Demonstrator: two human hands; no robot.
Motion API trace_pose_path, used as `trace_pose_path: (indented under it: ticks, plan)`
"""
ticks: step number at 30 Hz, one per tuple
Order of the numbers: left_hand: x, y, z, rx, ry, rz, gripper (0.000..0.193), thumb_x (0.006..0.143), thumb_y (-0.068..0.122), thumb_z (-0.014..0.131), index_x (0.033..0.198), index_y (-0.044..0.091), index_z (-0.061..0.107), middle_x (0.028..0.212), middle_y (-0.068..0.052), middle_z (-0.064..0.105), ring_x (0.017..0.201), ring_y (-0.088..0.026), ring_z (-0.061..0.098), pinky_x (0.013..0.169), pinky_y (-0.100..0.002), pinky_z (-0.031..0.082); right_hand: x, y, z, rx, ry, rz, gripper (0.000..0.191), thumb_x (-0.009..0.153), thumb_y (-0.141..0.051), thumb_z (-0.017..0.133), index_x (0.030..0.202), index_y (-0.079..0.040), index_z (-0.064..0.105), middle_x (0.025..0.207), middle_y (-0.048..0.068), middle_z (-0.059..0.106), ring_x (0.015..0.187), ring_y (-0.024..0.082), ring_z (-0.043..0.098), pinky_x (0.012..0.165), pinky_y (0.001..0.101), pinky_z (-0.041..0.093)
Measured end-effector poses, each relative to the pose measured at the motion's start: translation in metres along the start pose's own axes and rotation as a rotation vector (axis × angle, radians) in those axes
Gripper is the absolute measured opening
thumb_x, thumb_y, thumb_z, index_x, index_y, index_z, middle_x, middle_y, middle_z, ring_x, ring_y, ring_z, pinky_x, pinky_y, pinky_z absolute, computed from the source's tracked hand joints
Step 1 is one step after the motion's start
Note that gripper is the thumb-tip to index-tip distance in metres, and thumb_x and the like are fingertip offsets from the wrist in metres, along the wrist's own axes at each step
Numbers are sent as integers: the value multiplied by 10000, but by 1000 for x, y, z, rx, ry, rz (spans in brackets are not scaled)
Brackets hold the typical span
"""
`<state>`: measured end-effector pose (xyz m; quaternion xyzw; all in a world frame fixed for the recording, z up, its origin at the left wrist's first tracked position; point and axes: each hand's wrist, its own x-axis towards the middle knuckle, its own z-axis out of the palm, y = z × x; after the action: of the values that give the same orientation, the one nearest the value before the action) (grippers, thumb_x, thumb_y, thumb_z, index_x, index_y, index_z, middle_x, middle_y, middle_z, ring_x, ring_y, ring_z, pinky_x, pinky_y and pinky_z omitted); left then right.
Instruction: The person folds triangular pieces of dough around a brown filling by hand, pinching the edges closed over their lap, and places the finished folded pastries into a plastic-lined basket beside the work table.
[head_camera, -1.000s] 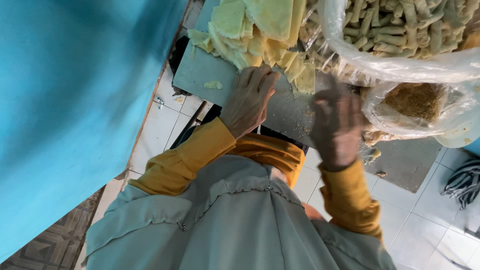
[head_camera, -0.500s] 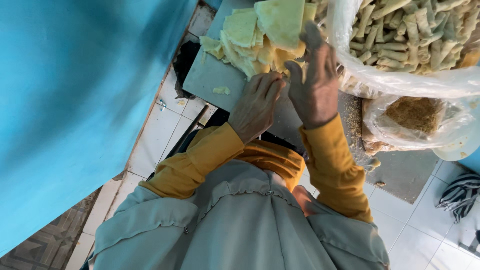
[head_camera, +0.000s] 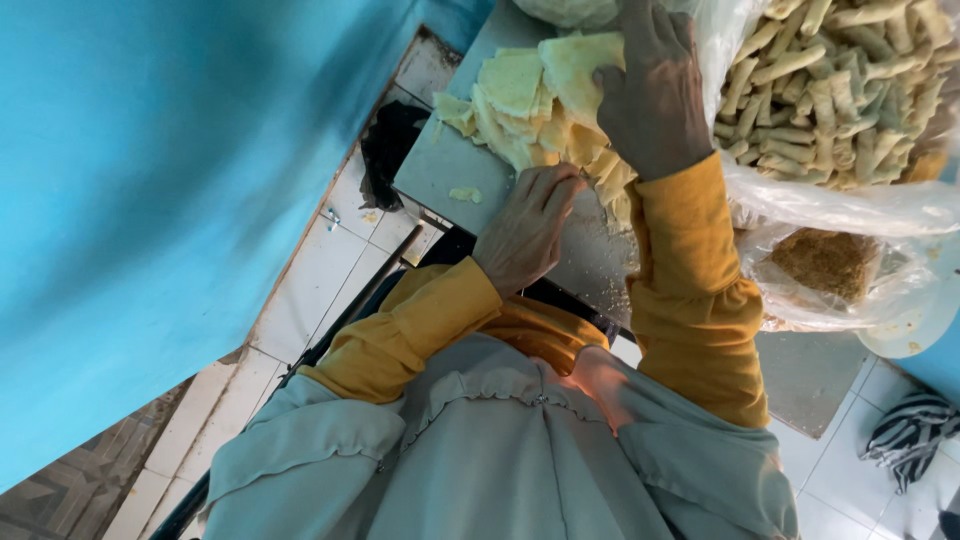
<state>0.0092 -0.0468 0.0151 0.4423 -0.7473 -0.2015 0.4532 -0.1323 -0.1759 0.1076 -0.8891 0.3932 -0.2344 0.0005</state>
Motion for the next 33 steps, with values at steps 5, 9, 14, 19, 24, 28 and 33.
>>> trace_pose_path:
  ticks: [5,9,14,19,24,28,33]
  plan:
    - [-5,-7,8,-21,17,-8,320,977,-11,577,1292,-26,524,1310,-174,533,1196,-373,526,1067,-429,454,1,-7,-4,119,84,-16,572,916,161,685,1405,-72,502,1049,118,627,989,282,617,861,395,547]
    - [-7,-17,17,-363,172,-140,269,1121,178,509,1332,16,551,1326,-131,575,1228,-308,561,1106,-407,465,-17,-11,-27,571,174,170,471,1005,155,605,1404,-68,492,992,69,587,855,189,585,697,285,522]
    - [-2,1,16,-1630,349,-489,668,1068,570,373,1515,75,402,1476,-120,541,1365,-255,521,1107,-434,468,-88,-49,-24,827,109,371,319,1065,6,621,1368,-55,541,1046,47,651,873,155,630,736,283,557]
    - [1,54,21,-1724,239,-619,737,1028,619,384,1583,136,335,1493,-80,493,1409,-264,471,1188,-446,407,-135,-87,11,279,196,311,302,985,-63,724,1241,-30,566,1147,125,736,935,212,756,755,319,637]
    - [5,56,19,-1896,178,-615,744,1017,639,399,1552,123,359,1489,-103,516,1389,-297,478,1177,-492,388,-146,-100,-11,586,166,259,412,968,-39,670,1346,29,521,1026,118,763,948,246,793,817,370,669]
    - [-11,67,27,-1788,28,-668,612,1057,456,486,1547,104,389,1516,-43,515,1396,-186,500,1166,-398,420,-147,-84,-33,353,231,550,487,953,13,681,1394,16,475,1026,149,744,918,211,758,748,316,641]
    - [-19,69,31,-1663,-26,-774,404,1113,191,498,1471,10,543,1330,-94,655,1170,-162,654,984,-319,539,-168,-83,-47,888,362,744,658,899,86,640,1496,-17,385,1143,153,718,1030,187,715,877,307,593]
